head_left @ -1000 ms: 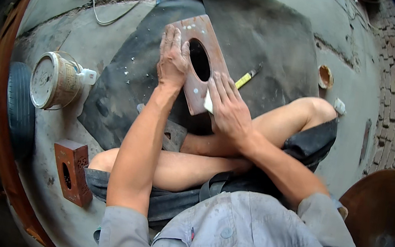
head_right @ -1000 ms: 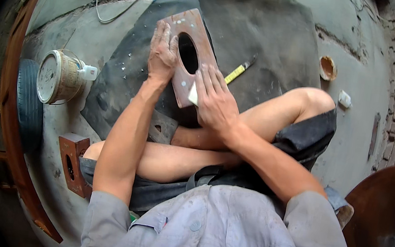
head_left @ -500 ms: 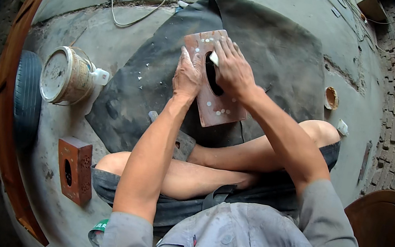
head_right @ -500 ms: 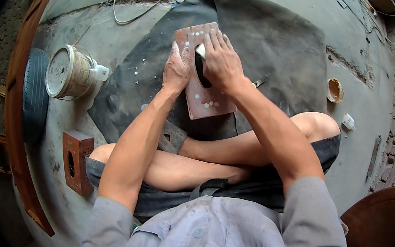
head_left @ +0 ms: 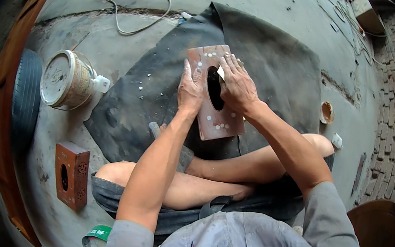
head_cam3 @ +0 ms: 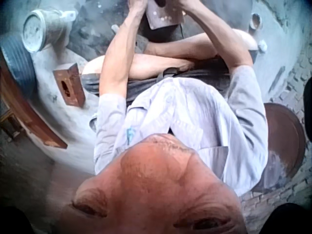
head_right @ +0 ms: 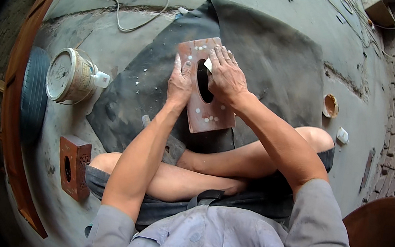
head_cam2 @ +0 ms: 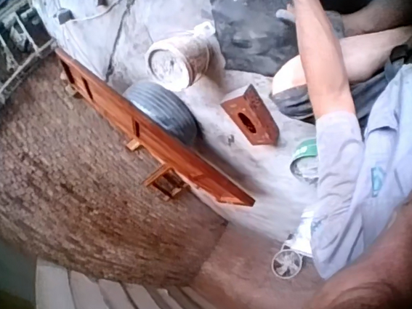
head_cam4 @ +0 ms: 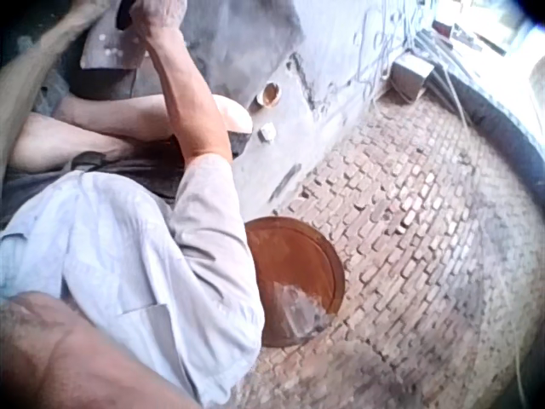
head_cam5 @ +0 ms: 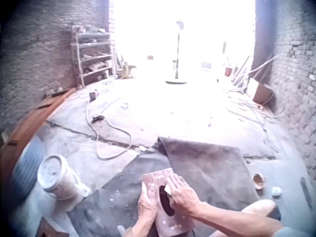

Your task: The person sits on the floor and carves a rectangular wooden block using a utility knife. They scrape away wood shavings and then smooth the surface with sandpaper. The person repeats this process on different sides of the block.

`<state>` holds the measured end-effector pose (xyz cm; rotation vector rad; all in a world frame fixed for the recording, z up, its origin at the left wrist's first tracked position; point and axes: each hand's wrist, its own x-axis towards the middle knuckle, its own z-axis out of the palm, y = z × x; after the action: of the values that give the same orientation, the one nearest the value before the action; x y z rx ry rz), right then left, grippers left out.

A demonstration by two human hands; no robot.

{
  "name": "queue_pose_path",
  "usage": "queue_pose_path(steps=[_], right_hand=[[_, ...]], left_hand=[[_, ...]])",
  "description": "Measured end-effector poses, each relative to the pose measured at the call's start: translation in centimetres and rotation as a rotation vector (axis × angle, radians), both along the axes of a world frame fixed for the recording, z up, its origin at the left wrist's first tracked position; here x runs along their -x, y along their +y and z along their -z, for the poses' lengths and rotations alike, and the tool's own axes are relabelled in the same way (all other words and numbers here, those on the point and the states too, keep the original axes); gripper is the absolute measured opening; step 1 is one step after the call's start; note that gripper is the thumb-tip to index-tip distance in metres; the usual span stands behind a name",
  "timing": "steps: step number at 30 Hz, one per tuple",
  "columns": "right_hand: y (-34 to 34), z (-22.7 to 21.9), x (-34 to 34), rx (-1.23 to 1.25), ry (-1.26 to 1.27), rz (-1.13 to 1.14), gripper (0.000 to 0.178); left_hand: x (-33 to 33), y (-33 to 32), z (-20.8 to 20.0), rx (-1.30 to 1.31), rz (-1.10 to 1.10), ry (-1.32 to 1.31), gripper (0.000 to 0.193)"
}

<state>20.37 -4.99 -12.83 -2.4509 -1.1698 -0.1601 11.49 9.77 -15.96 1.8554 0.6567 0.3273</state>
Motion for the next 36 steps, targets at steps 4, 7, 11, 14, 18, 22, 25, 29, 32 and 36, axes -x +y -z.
queue_pose_path(steps=[4, 7, 11, 14, 18, 22, 25, 29, 32, 36], right_hand=[[3.1, -0.1, -3.3, 0.087, -0.125, -0.08, 0.054], [3.1, 0.1, -4.7, 0.088, -0.093, -0.315, 0.053], [3.6, -0.2, -4.9, 0.191, -0.078, -0.137, 0.057], [5.1, 0.0, -3.4, 0.063, 0.032, -0.342, 0.062], [1.6, -1.2, -5.0, 0.067, 0.004, -0.358, 0.061], [1.1, -0.5, -1.3, 0.089, -0.039, -0.351, 0.061], [1.4, -1.1, -3.5, 0.11, -0.049, -0.336, 0.062], [1.8, -1.0, -2.0, 0.093, -0.042, -0.409, 0.059], [2.8, -1.2, -3.0, 0.111, -0.066, -0.379, 0.057], [1.2, -0.5, -0.1, 0.112, -0.097, -0.498, 0.061]], left_hand=[[-0.2, -0.2, -0.4, -0.055, -0.015, 0.03, 0.08], [0.1, 0.3, 0.1, -0.083, -0.022, 0.004, 0.081], [0.0, -0.1, 0.6, -0.121, -0.069, -0.092, 0.08], [-0.1, -0.2, 0.3, -0.053, -0.009, -0.051, 0.077], [0.3, 0.1, 0.1, -0.038, -0.034, 0.027, 0.074], [0.1, -0.2, -0.7, 0.037, -0.022, 0.02, 0.074], [0.2, -0.2, -0.4, -0.024, -0.03, 0.004, 0.073], [0.4, -0.1, 0.0, 0.01, -0.044, -0.061, 0.07], [0.2, 0.0, 0.7, -0.014, -0.046, -0.126, 0.065], [0.5, 0.1, 1.3, 0.034, -0.052, -0.063, 0.064]])
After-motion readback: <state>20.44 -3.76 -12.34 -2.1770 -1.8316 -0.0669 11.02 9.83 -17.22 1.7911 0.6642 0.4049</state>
